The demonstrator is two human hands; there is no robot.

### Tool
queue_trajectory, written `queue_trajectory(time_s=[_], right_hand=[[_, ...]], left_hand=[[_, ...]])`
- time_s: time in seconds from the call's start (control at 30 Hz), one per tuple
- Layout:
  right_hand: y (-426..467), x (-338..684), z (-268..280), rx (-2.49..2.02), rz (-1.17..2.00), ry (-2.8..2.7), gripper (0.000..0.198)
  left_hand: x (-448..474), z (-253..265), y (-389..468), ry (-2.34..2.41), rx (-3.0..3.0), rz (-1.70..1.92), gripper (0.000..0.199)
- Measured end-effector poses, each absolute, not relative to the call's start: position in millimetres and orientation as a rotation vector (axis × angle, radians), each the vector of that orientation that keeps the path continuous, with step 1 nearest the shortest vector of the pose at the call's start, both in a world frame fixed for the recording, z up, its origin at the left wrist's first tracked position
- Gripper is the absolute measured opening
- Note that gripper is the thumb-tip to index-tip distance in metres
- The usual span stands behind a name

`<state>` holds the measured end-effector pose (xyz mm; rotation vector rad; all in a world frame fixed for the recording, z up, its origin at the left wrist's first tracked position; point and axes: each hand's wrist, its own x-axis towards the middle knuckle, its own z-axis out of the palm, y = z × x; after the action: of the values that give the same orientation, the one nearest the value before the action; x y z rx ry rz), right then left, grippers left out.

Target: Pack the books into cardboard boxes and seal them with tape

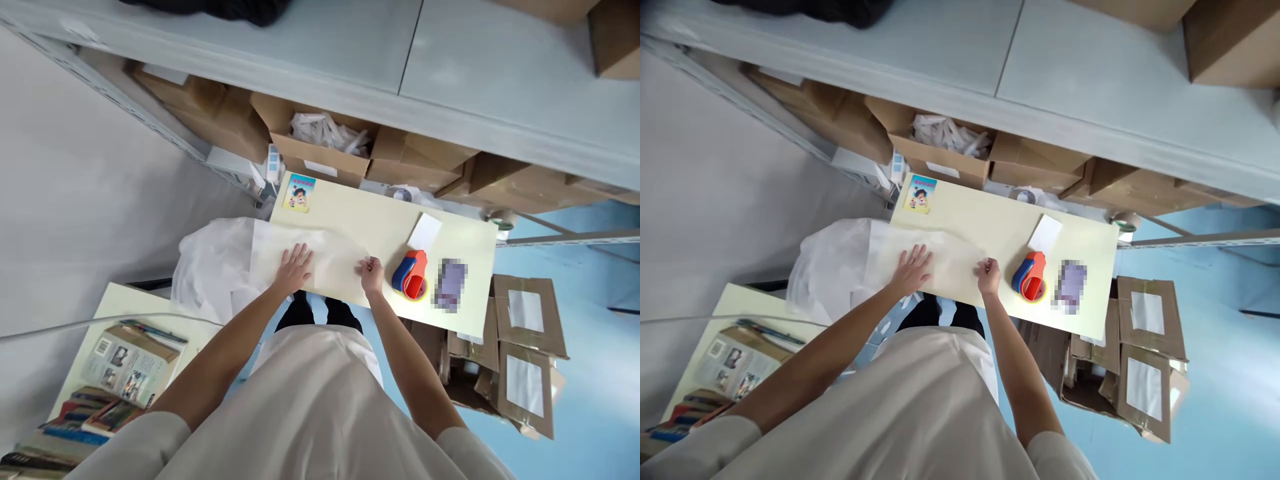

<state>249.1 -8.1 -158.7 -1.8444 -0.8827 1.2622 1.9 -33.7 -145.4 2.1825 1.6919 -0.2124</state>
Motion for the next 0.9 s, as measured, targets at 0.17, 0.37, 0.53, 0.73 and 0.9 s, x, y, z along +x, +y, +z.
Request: queue_trajectory(time_s=[0.17, 0.37, 0.53, 0.73, 0.9], right_hand=[[-22, 262, -164, -1.970, 0.894, -1.443, 0.062], [-35, 250, -160, -1.946, 0.897, -2.209, 0.058], [-24, 241, -158, -2.030, 0.768, -2.122, 0.047], [46, 177, -143, -1.784, 0.787, -1.924, 0.043], [107, 112, -156, -1.791, 1.147, -1.560, 0.049]], left_hand=[[1, -163, -28, 1.669, 2.116, -0.259, 0.065], [-12, -161, -19, 1.604, 2.066, -0.238, 0.064], [-10, -154, -10, 1.668, 1.989, -0.034, 0.054], [-34, -154, 50, 1.818, 1.800, 0.470, 0.056], [-71, -175, 109, 1.956, 1.383, 0.720, 0.062]])
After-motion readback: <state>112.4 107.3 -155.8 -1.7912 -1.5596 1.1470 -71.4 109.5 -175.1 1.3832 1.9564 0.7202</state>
